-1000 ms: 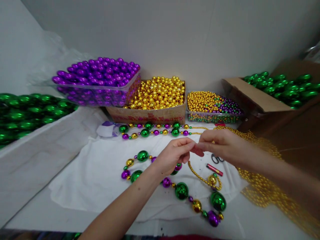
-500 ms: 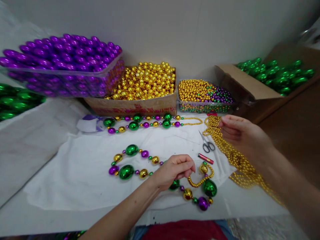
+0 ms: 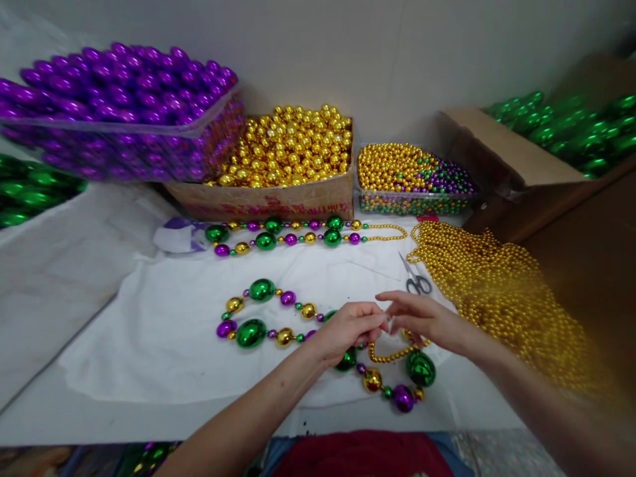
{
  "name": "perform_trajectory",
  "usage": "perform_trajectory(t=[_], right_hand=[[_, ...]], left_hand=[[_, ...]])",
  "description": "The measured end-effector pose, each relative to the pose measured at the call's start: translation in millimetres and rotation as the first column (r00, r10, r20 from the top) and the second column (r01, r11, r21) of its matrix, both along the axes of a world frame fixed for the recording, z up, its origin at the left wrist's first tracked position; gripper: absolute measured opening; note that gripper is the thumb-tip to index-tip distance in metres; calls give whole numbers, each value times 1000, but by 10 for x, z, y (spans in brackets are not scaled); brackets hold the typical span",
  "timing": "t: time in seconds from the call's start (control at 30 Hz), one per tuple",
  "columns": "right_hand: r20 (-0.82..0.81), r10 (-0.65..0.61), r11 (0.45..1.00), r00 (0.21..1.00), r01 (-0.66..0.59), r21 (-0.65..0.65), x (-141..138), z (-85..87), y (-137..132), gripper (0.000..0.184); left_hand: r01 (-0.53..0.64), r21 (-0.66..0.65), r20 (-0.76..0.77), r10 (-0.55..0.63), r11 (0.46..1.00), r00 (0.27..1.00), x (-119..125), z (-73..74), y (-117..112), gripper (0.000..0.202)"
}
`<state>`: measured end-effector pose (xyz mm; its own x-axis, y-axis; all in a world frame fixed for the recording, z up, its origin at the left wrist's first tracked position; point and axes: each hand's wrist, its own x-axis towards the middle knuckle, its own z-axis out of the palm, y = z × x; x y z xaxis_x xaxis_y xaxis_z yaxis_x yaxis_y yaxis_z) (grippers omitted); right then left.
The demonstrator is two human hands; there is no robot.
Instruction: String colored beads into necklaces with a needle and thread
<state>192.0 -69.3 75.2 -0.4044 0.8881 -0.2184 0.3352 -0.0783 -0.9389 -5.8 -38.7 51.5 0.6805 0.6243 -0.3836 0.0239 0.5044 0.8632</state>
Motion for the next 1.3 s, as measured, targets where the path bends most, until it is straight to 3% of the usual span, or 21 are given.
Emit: perform_trajectory(t=[0.07, 0.13, 0.2, 0.3, 0.37, 0.5, 0.6, 0.7, 0.8, 0.93, 1.07, 1.17, 1.3], right_hand=[[-32, -53, 992, 998, 49, -117, -24, -30, -24, 29], [-19, -122, 989, 992, 120, -89, -22, -4, -33, 26], [35, -160, 987, 986, 161, -3, -33, 64, -52, 25], [225, -203, 965, 953, 156, 211, -96, 168, -111, 25], [375, -254, 927, 892, 115, 356, -145, 199, -151, 29], [533, -308, 864, 788, -3, 504, -205, 197, -175, 20], [533, -254, 862, 807, -61, 502, -219, 230, -153, 24], [437, -233, 880, 868, -3, 476, -216, 310, -135, 24], [339, -286, 886, 896, 112, 450, -200, 367, -127, 21], [337, -317, 888, 886, 152, 434, -173, 318, -83, 21], [401, -225, 940, 888, 89, 330, -137, 278, 0, 20], [429, -66, 971, 901, -41, 235, -138, 371, 53, 15], [436, 132, 937, 890, -256, 239, -216, 547, 151, 21]], left_hand=[[-4, 38, -16, 5, 999, 1000, -11, 2, 18, 29], [2, 101, -59, 4, 995, 998, -21, 0, 32, 28], [-9, 255, -114, 39, 967, 993, -22, 12, 40, 27], [-28, 554, -150, 132, 832, 980, -12, 69, 41, 25], [29, 618, -191, 114, 786, 975, -9, 120, 41, 25], [135, 528, -260, 8, 838, 965, -30, 191, 55, 28], [141, 420, -208, -56, 897, 977, -68, 202, 79, 28], [114, 250, -92, -93, 962, 991, -119, 175, 91, 28], [44, 123, 35, -48, 991, 998, -165, 107, 79, 25], [-51, 92, 107, 41, 994, 993, -204, 9, 53, 21], [-146, 138, 8, 146, 980, 989, -228, -7, 69, 18], [-267, 161, 7, 270, 950, 963, -198, 14, 117, 17], [-319, 132, 66, 313, 938, 948, -61, 60, 162, 18]])
